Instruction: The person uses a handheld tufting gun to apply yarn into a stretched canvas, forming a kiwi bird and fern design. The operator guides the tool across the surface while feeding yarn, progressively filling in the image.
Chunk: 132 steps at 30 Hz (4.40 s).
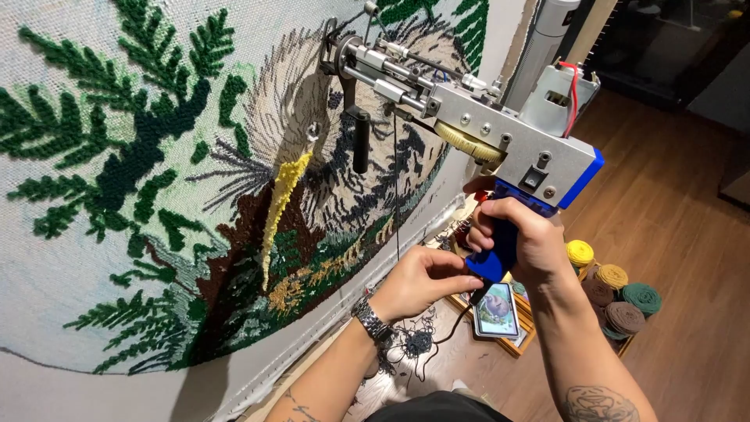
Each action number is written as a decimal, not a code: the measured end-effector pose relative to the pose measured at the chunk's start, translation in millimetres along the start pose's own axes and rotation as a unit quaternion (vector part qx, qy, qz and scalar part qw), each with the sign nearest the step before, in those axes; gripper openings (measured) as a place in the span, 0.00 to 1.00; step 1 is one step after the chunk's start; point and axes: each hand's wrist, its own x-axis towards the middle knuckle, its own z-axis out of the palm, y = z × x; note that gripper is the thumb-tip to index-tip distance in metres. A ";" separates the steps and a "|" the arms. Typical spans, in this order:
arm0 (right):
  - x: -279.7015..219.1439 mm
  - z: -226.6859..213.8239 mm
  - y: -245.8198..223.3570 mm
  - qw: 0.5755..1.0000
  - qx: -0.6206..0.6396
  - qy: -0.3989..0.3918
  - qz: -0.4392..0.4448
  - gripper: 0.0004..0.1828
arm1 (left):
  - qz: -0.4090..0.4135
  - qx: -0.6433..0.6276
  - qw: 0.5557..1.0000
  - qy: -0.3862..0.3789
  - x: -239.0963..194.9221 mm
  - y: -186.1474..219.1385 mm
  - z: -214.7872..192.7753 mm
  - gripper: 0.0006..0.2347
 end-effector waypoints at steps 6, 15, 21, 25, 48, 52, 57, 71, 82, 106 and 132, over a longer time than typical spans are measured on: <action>-3.5 5.6 -7.0 1.000 -0.004 -0.012 -0.016 0.20 | 0.004 0.007 1.000 -0.019 -7.6 3.5 -0.2 0.05; -7.7 11.4 -5.6 0.997 0.017 0.014 -0.075 0.18 | 0.195 0.242 0.858 0.409 40.0 16.6 -100.3 0.24; -12.0 18.1 -6.3 0.995 0.015 0.025 -0.095 0.19 | 0.092 0.247 0.891 0.370 92.0 5.0 -134.6 0.16; -14.3 9.6 -11.6 0.998 0.044 0.049 -0.019 0.13 | 0.048 0.299 0.883 0.358 72.3 40.1 -136.2 0.11; -6.0 22.8 -8.8 0.992 0.093 0.078 -0.021 0.11 | 0.044 0.435 0.814 0.383 66.4 61.7 -149.1 0.22; 6.9 9.0 -3.8 0.995 0.062 0.064 0.048 0.17 | 0.035 0.405 0.833 0.374 69.5 71.0 -149.2 0.20; 7.2 2.1 -7.5 0.997 0.048 0.063 0.017 0.16 | 0.027 0.391 0.845 0.364 71.5 77.4 -143.7 0.19; -4.4 -82.7 2.6 0.999 0.017 -0.016 0.034 0.12 | -0.040 0.106 0.993 -0.008 122.4 95.1 -129.3 0.29; -18.3 -104.3 -7.7 0.996 0.031 -0.042 -0.070 0.12 | -0.150 0.265 0.949 0.084 110.6 128.0 -88.2 0.34; -10.5 -71.7 20.2 0.992 0.116 -0.038 0.022 0.08 | -0.123 0.211 0.964 0.108 78.4 98.5 -125.7 0.31; -9.0 3.5 12.6 0.991 0.115 0.008 0.068 0.17 | -0.077 0.285 0.944 0.147 74.3 94.5 -169.1 0.14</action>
